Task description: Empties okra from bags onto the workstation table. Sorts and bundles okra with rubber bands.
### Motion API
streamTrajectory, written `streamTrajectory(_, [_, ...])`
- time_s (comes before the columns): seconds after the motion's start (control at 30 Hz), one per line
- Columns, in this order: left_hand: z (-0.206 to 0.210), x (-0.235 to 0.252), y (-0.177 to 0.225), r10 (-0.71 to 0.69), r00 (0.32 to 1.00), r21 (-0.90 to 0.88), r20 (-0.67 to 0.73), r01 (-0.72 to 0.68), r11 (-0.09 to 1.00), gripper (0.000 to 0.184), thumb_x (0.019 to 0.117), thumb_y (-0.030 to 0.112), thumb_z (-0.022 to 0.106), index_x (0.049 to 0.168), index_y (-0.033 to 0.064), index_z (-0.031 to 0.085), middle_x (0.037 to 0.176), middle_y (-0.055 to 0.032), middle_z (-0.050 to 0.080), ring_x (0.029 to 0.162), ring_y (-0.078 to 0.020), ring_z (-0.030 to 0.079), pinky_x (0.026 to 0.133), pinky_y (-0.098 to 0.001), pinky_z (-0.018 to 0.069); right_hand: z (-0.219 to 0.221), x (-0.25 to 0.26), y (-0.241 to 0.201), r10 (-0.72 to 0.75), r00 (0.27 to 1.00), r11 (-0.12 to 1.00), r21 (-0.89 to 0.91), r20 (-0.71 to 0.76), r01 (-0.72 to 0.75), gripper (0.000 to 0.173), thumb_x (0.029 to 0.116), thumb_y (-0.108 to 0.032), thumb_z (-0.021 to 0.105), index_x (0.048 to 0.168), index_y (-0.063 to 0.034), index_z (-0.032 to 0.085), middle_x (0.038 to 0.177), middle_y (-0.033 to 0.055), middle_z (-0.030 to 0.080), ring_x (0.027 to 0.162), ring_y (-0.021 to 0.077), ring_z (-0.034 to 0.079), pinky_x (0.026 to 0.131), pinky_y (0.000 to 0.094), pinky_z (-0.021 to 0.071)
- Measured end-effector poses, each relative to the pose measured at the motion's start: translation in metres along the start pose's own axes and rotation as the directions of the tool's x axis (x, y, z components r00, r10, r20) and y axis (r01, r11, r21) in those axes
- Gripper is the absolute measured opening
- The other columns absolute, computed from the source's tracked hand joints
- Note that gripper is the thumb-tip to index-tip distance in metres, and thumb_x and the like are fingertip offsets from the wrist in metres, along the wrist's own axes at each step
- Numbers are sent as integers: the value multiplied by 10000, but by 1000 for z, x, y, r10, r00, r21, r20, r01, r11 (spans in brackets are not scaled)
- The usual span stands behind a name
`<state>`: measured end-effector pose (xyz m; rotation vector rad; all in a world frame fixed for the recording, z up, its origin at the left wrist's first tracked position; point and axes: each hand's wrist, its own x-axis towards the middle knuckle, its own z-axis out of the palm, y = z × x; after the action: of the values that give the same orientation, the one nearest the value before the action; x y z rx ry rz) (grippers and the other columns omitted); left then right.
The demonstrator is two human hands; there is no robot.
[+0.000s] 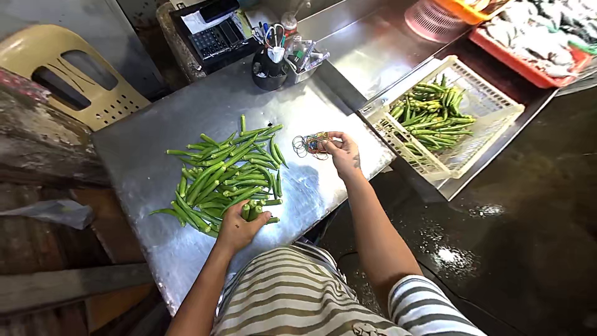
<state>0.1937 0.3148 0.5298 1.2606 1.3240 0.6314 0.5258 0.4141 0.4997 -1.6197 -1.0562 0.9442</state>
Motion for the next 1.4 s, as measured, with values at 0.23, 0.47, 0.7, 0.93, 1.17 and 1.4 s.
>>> streamTrajectory(0.23, [9, 9, 17, 16, 995, -12, 94, -15, 1000, 246, 875, 305, 804, 986, 106, 711, 797, 30, 693, 615, -51, 640, 574, -238, 570, -13, -43, -33, -35, 999, 794, 607, 23, 14, 184, 1005, -24, 389, 1097, -136, 504, 957, 100, 743, 853, 272, 751, 859, 478, 619])
streamTrajectory(0.47, [15, 10, 22, 43, 991, 23, 129, -46, 999, 237, 877, 298, 806, 968, 100, 712, 771, 29, 686, 602, -63, 634, 578, -251, 571, 15, -91, -42, -373, 890, 865, 446, 262, 232, 222, 785, -118, 847, 944, -116, 692, 1086, 105, 762, 841, 242, 766, 742, 411, 666])
streamTrajectory(0.7, [24, 7, 37, -12, 1000, 388, 27, 0, 922, 322, 873, 313, 766, 1091, 84, 704, 938, -23, 722, 881, -109, 692, 844, -351, 578, 64, -123, -58, -449, 585, 765, -48, 675, 643, 571, 816, -458, 769, 1267, -122, 673, 1267, 43, 668, 1209, 155, 619, 1010, 438, 543])
streamTrajectory(0.93, [12, 7, 21, 37, 988, 104, 151, -53, 993, 287, 789, 190, 814, 1032, 79, 707, 866, -1, 717, 720, -84, 681, 673, -278, 594, 45, -110, -79, -89, 575, 749, -326, 813, 577, 408, 866, -456, 756, 1030, -115, 604, 788, -24, 667, 773, 115, 663, 938, 476, 507])
streamTrajectory(1.17, [32, -2, -1, 276, 918, -886, 284, 141, 443, 166, 801, 32, 753, 847, 151, 646, 715, 5, 617, 620, -127, 612, 618, -311, 546, 63, -140, -25, -467, 684, 465, 814, 560, -349, 547, 933, -302, 745, 1428, -191, 541, 1277, 163, 708, 1225, 328, 662, 1164, 503, 429])
streamTrajectory(1.4, [28, 2, 12, 397, 917, -312, 20, -372, 874, 132, 791, 14, 747, 898, 26, 671, 748, -2, 656, 656, -77, 621, 611, -242, 539, 79, -156, -39, -290, 818, 614, 752, 496, -238, 873, 926, -292, 766, 1588, -125, 222, 1337, 238, 645, 1316, 359, 587, 1127, 448, 465])
